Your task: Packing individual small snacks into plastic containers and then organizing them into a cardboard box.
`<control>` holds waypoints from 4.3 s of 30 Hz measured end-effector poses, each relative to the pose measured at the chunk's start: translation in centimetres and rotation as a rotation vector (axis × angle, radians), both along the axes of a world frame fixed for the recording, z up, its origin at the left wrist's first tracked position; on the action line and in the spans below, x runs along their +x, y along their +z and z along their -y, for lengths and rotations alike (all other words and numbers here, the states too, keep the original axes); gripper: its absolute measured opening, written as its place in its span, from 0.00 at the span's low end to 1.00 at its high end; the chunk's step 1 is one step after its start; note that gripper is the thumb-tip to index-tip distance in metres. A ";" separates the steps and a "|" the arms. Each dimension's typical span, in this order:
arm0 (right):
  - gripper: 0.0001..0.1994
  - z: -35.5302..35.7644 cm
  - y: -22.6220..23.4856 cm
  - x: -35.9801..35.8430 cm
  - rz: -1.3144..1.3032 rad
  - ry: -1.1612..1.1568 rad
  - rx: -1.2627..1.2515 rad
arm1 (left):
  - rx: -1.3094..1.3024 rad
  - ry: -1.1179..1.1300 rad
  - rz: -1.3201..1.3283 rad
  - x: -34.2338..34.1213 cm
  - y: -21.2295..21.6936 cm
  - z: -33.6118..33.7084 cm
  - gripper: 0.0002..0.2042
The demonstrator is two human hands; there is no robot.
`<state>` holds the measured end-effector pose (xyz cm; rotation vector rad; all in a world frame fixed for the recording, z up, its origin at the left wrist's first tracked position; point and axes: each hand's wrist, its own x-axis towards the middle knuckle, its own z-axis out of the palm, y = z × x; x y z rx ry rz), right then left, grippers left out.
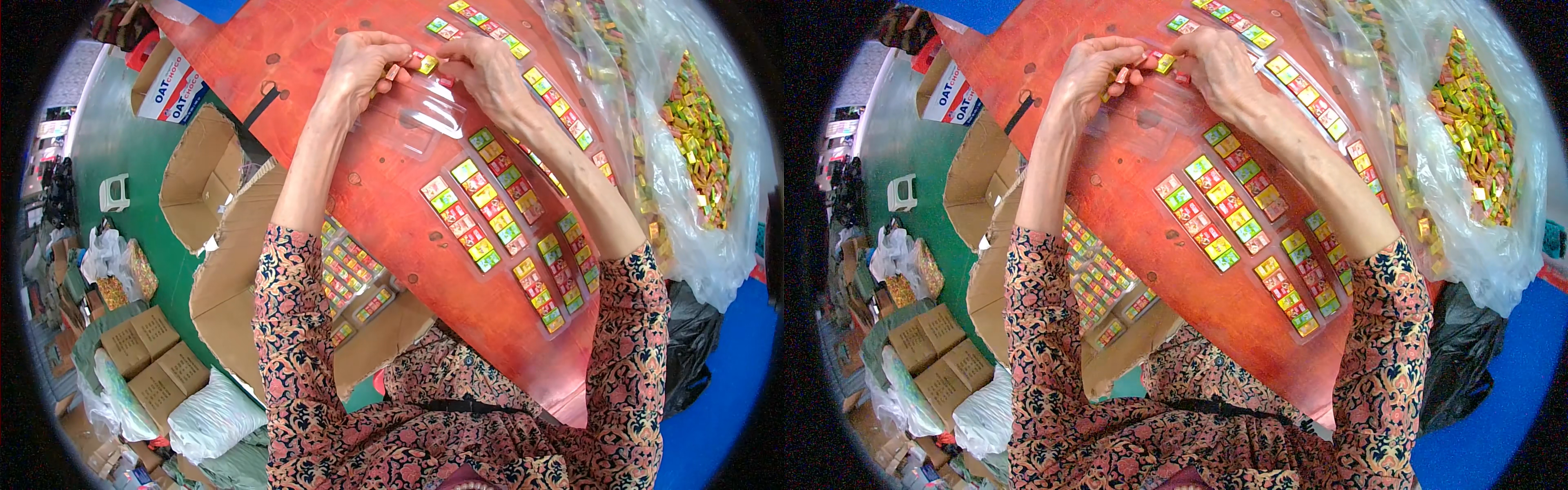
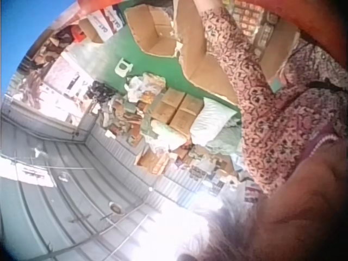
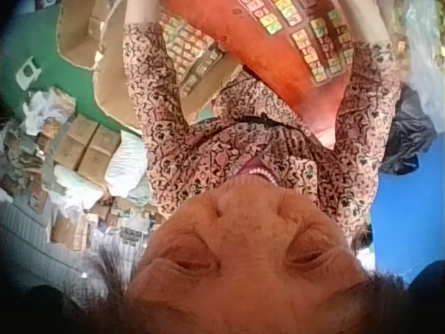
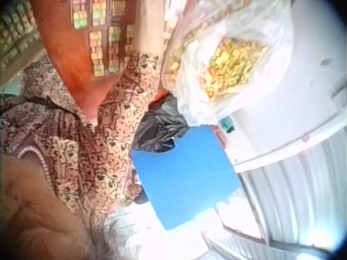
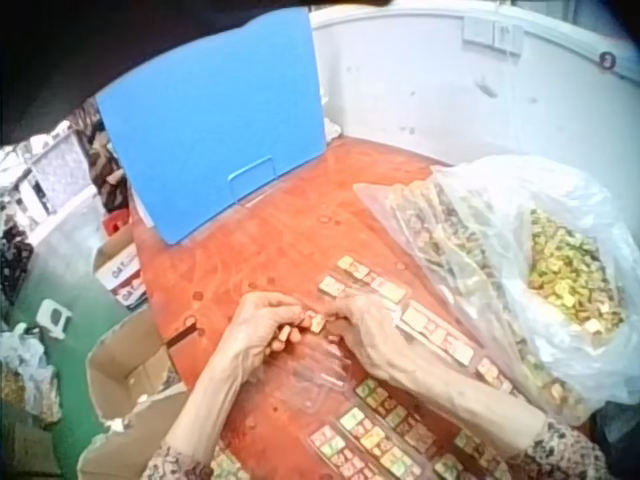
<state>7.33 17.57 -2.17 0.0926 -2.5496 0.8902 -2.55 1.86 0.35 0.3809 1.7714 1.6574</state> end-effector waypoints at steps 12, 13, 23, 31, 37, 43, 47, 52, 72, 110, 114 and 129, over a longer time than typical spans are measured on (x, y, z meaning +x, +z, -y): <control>0.06 -0.1 -0.3 1.4 0.025 -0.057 0.098 | -0.180 0.104 -0.501 -0.4 -0.9 -0.9 0.09; 0.06 0.1 0.1 1.2 0.091 -0.069 0.114 | -0.180 0.103 -0.500 -0.3 -1.0 -0.9 0.09; 0.07 0.0 1.2 1.0 0.097 -0.081 0.024 | 0.008 0.068 -0.159 0.2 0.4 -0.3 0.08; 0.15 0.7 3.7 -0.9 0.174 0.029 -0.270 | 0.262 -0.138 0.286 0.0 0.9 0.8 0.11; 0.13 0.7 4.3 -2.0 0.395 0.017 -0.627 | 0.275 -0.045 0.293 0.0 1.0 1.2 0.11; 0.11 1.1 1.4 -3.7 0.003 -0.104 -0.068 | 0.006 0.122 -0.177 0.4 0.4 0.9 0.07; 0.10 1.8 1.2 -3.9 0.084 -0.104 -0.050 | -0.065 0.178 -0.419 0.3 -0.6 0.8 0.08; 0.11 1.1 1.5 -3.6 0.195 -0.080 -0.317 | -0.165 0.189 -0.640 0.3 -0.3 0.8 0.09; 0.07 0.2 0.0 -1.1 0.026 -0.114 0.121 | -0.405 0.103 -0.708 -0.1 -0.2 -1.5 0.07; 0.06 -2.0 1.3 3.2 0.181 -0.104 0.024 | -0.540 0.004 -0.978 0.1 -0.3 -1.5 0.11; 0.07 -2.5 2.9 4.4 0.227 -0.106 0.105 | -0.051 -0.012 -0.011 0.1 1.1 -0.1 0.17; 0.09 3.9 6.2 9.7 -0.347 0.170 -0.129 | 0.715 0.086 0.901 7.7 -0.8 1.1 0.19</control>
